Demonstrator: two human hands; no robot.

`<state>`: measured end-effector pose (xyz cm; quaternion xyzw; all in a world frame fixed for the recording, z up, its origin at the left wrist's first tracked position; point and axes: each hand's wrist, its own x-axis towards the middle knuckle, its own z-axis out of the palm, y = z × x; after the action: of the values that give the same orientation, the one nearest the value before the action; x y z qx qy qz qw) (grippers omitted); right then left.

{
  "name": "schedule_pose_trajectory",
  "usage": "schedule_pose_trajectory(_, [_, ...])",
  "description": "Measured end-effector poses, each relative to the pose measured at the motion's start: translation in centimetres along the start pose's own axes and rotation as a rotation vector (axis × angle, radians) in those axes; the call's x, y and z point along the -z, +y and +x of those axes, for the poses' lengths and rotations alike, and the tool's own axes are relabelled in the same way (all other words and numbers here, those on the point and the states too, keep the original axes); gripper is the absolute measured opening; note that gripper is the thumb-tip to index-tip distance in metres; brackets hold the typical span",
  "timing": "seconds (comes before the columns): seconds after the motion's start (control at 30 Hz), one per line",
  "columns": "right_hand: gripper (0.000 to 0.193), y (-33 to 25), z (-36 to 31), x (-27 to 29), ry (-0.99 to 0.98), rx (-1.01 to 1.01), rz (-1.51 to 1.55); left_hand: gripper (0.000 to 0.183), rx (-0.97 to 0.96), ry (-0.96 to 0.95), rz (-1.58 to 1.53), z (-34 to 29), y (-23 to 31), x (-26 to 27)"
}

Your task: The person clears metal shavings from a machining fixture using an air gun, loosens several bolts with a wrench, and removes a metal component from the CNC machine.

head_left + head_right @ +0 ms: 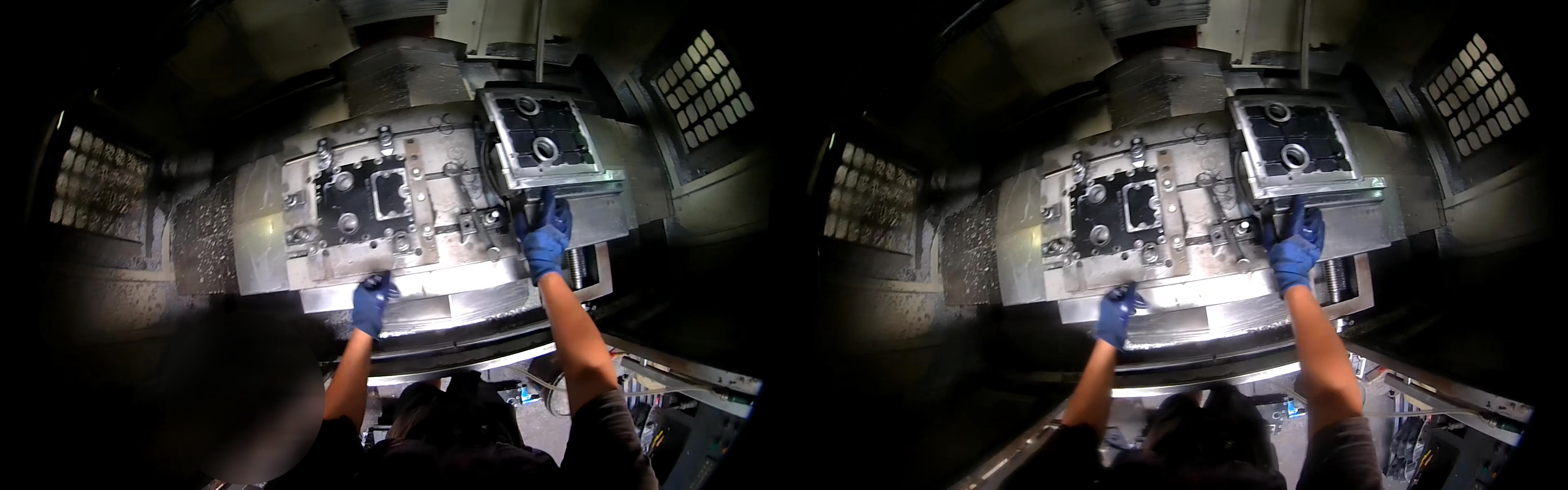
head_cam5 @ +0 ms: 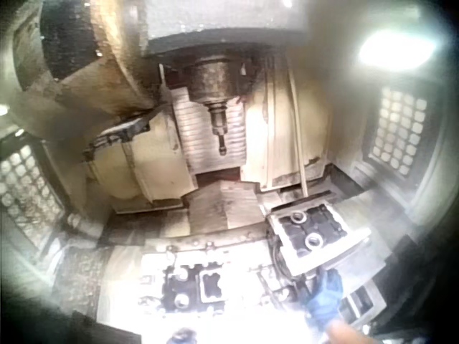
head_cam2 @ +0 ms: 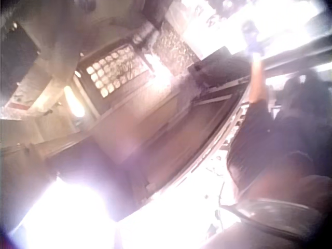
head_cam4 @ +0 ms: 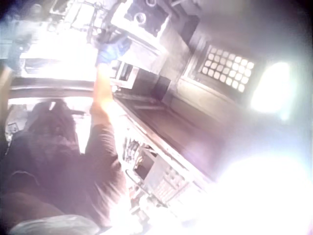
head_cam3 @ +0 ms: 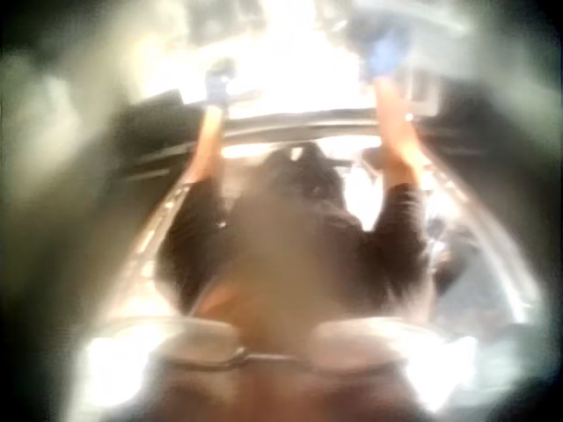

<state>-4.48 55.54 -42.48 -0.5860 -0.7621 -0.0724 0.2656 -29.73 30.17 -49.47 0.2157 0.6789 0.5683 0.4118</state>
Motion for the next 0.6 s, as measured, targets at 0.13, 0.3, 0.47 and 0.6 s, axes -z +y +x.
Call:
schedule_pose_trajectory(0.13, [0.057, -4.1, -1.7, 0.9, 0.186, 0.129, 0.4, 0.024, -0.137, 0.496, 0.839, 4.0, 4.7, 11.5])
schedule_pose_trajectory(0.3, [0.034, -16.6, -6.6, -1.0, -0.547, 0.262, 0.239, 0.044, -0.132, 0.294, 1.317, 10.2, 7.2, 16.2])
schedule_pose_trajectory(0.47, [0.036, -20.8, -7.3, -6.9, -0.723, 0.432, 0.063, 0.023, -0.055, 0.027, 1.608, 14.5, 5.3, 17.5])
schedule_pose_trajectory(0.6, [0.024, -20.6, -7.3, -8.3, -0.783, 0.564, -0.045, 0.018, -0.221, -0.179, 1.794, 15.7, 4.6, 18.5])
